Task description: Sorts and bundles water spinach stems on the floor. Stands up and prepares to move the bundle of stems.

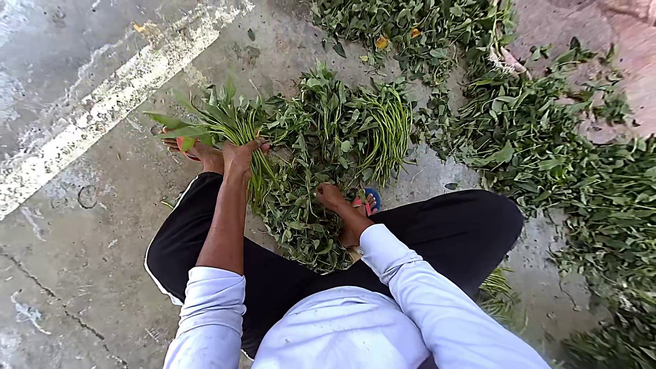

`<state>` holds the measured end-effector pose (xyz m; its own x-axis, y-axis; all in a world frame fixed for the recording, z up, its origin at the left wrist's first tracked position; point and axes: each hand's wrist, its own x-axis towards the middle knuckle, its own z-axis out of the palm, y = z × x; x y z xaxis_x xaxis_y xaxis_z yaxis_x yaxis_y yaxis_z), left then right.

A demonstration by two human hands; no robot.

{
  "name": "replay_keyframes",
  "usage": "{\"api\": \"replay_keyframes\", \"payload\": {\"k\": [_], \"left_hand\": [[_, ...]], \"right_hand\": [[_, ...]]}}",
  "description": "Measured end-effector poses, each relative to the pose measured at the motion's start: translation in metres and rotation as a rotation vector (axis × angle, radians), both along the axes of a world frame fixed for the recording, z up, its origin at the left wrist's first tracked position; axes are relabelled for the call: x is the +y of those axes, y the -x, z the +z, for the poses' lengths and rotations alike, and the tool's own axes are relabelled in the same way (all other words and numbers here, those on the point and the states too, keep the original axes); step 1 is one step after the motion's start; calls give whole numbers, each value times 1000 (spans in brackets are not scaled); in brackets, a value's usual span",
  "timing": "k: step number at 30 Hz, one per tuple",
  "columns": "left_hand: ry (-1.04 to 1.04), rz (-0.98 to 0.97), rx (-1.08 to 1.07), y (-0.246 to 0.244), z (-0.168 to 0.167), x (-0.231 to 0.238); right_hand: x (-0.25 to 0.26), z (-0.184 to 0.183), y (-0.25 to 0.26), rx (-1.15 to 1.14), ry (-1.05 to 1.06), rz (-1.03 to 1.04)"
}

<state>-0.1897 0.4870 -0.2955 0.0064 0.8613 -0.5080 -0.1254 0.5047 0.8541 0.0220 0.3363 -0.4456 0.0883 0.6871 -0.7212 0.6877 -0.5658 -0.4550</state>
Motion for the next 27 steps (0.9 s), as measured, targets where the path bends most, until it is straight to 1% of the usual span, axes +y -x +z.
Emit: {"api": "replay_keyframes", "payload": {"k": [4,7,9,14,16,18,20,23,27], "left_hand": [[18,-47,-28,1,-4,-4],[28,-42,-45,2,-1,-4],[17,-30,-44,2,-1,-2],[44,5,-26,3,-4,1],[52,6,-20,3,-8,0],[50,17,-7,3,-12,0],[65,30,20,4,-17,-1],[69,15,16,1,-27,-3],[70,-60,23,-8,-33,-12]], "right_hand": [[-19,-26,17,12,74,-39],[-26,-23,28,4,86,-11],[-23,-22,26,47,49,-57],[-6,-4,15,326,-110,-340],[-1,11,18,470,-206,-429],[4,31,25,584,-305,-471],[6,51,33,623,-388,-434],[10,65,44,610,-489,-311],[11,81,55,538,-503,-175]]}}
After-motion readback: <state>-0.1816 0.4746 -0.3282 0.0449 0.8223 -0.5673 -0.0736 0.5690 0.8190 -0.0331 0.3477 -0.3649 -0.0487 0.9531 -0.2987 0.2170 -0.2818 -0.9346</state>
